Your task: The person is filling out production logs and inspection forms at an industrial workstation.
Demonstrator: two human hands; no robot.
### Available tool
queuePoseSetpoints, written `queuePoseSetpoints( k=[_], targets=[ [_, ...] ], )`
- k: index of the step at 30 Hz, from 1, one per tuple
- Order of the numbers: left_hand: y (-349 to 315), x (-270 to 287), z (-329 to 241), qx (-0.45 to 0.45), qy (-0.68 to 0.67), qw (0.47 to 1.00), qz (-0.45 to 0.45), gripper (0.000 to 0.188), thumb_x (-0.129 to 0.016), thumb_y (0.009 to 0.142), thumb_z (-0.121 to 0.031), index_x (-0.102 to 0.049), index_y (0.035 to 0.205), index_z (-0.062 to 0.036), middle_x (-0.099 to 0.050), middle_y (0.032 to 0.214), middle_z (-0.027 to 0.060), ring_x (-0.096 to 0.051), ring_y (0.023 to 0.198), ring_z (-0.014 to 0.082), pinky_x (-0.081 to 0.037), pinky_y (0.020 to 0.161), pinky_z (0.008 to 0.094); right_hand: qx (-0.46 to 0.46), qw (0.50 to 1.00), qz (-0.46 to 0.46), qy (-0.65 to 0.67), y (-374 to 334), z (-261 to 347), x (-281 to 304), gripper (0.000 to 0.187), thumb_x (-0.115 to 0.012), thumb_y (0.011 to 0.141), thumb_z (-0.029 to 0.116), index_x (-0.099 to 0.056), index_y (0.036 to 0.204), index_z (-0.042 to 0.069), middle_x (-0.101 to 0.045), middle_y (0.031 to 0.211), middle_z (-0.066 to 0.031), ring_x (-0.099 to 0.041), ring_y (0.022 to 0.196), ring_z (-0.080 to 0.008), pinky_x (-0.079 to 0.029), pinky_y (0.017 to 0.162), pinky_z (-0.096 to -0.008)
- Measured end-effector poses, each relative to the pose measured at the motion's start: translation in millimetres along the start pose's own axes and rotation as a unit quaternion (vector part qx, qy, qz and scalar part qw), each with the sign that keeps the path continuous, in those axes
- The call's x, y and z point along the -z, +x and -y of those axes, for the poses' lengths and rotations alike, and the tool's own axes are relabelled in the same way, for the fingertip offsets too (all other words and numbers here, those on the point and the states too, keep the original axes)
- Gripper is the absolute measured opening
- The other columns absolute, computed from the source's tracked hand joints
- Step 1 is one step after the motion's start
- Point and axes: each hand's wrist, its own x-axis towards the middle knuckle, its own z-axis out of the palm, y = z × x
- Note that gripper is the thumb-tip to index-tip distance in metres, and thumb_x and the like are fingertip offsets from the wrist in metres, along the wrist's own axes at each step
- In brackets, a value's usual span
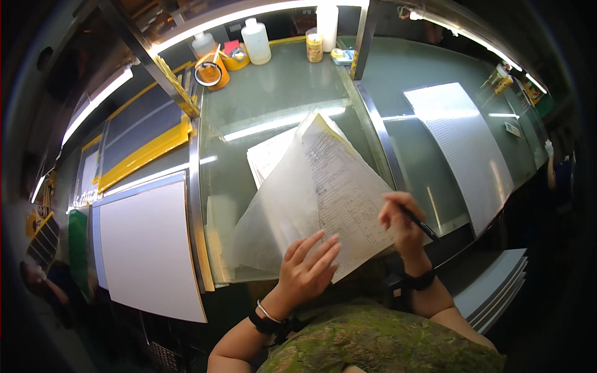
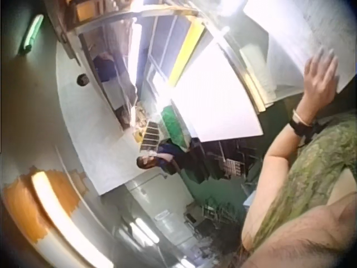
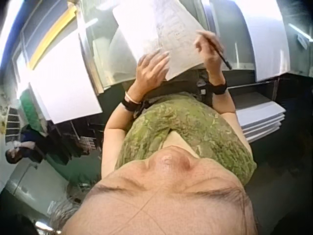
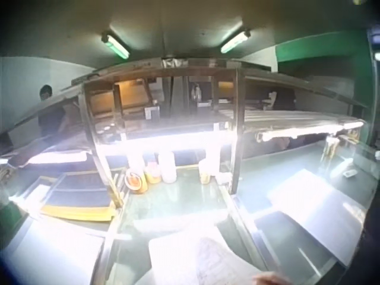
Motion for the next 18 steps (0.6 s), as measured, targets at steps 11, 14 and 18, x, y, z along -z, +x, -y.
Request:
queuePoseSetpoints(
  k=[11, 14, 18],
  targets=[
    [-27.1, 69.1, -10.1, 0.12, -0.04, 0.982, -0.137, 0.014, -0.062, 0.092, -0.007, -0.069, 0.103, -0.0017, -0.069, 0.106, 0.0109, -0.065, 0.097, 0.0241, -0.052, 0.084, 0.0373, 0.016, 0.975, -0.088, -0.205, -0.9, -16.3, 55.6, 0.024, -0.058, 0.099, 0.018, -0.062, 0.114, 0.0, -0.071, 0.093, -0.0138, -0.067, 0.082, -0.018, -0.053, 0.077, -0.0304],
    [-69.3, 52.7, 9.0, 0.355, -0.337, 0.871, -0.04, 0.017, -0.055, 0.1, -0.01, -0.063, 0.105, 0.0031, -0.07, 0.101, 0.0112, -0.067, 0.095, 0.0184, -0.051, 0.087, 0.0327, -0.005, 0.978, -0.095, -0.185, -7.6, -27.9, 51.2, 0.025, -0.059, 0.098, 0.019, -0.062, 0.114, 0.0, -0.072, 0.094, -0.0133, -0.067, 0.082, -0.0181, -0.053, 0.077, -0.0302],
    [-91.9, 45.5, 8.4, 0.416, -0.444, 0.79, 0.077, 0.029, -0.052, 0.103, -0.021, -0.064, 0.112, 0.0045, -0.07, 0.102, 0.01, -0.066, 0.097, 0.0165, -0.051, 0.089, 0.0285, -0.077, 0.983, -0.065, -0.152, -13.0, -18.4, 49.6, 0.026, -0.062, 0.096, 0.019, -0.062, 0.114, 0.001, -0.072, 0.096, -0.012, -0.068, 0.086, -0.0196, -0.053, 0.08, -0.0307]
  ],
)
